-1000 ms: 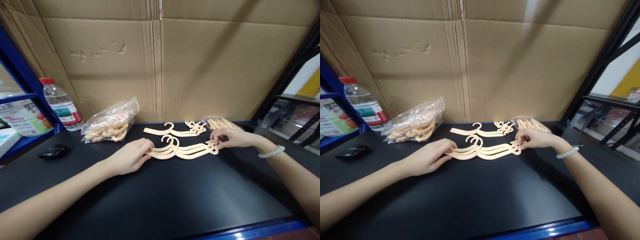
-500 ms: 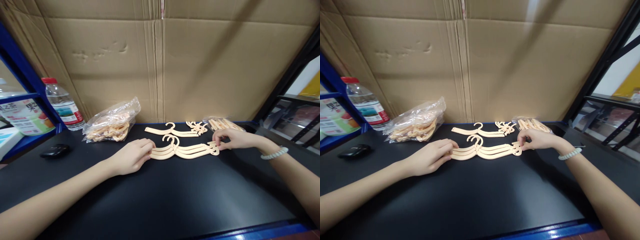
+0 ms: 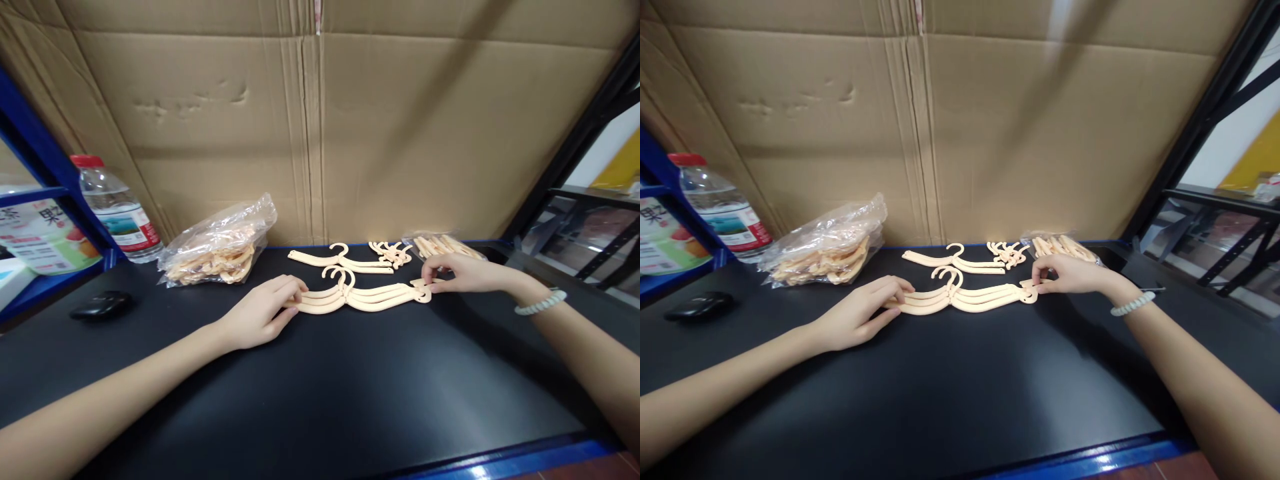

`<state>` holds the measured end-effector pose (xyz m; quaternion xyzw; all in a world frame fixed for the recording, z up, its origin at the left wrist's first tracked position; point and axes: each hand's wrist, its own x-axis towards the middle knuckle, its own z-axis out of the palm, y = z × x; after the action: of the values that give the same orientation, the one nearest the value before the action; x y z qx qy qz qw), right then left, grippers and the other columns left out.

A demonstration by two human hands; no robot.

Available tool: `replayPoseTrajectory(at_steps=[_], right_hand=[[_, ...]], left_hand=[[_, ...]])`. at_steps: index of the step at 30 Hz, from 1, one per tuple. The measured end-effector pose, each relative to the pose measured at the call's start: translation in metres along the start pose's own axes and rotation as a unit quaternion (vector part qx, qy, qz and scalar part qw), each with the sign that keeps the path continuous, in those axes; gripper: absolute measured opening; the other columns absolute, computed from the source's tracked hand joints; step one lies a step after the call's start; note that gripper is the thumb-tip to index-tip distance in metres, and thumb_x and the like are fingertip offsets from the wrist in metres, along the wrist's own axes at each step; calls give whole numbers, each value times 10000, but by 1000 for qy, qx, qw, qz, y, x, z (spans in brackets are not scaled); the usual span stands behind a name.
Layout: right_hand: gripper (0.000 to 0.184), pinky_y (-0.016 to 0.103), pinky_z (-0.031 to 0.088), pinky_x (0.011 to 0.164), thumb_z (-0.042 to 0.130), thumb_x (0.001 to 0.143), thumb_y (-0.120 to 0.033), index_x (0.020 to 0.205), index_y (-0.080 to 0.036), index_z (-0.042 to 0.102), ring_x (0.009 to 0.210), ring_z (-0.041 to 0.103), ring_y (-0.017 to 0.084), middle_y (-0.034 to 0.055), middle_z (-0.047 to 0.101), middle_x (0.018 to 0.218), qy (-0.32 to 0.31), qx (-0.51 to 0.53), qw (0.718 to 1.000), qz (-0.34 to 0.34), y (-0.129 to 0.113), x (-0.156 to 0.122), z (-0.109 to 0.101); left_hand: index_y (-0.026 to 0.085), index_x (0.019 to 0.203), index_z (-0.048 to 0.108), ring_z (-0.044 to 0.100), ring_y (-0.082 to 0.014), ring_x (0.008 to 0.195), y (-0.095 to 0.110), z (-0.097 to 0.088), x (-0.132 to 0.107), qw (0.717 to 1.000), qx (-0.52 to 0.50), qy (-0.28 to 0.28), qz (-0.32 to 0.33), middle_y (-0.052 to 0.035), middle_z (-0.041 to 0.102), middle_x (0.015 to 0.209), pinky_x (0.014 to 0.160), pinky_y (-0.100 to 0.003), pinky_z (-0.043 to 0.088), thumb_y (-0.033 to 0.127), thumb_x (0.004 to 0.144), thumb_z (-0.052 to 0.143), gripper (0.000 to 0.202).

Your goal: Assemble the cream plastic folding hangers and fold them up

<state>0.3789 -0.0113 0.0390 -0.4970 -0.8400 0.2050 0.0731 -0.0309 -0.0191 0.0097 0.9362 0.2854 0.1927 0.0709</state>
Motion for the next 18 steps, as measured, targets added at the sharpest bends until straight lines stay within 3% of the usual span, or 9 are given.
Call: replayPoseTrajectory(at_steps=[10,18], right_hand=[[277,356,446,793,605,801,-474,836,-204,659,860,609,220,53,682,892,18,-15,1000,-19,2,-2,-2],[252,322,455,696,510,833,-433,823,-215,636,786,617,206,46,685,835,155,-58,986,9,16,9,6]], left_hand=[[202,960,509,572,-218,1043,-1,3,1,999,-3,32,13,-99,568,1164,904,-350,472,171,873,494,93],[195,970,530,577,-213,1022,0,2,-1,999,-7,26,28,-100,573,1132,897,-351,482,177,880,500,97]])
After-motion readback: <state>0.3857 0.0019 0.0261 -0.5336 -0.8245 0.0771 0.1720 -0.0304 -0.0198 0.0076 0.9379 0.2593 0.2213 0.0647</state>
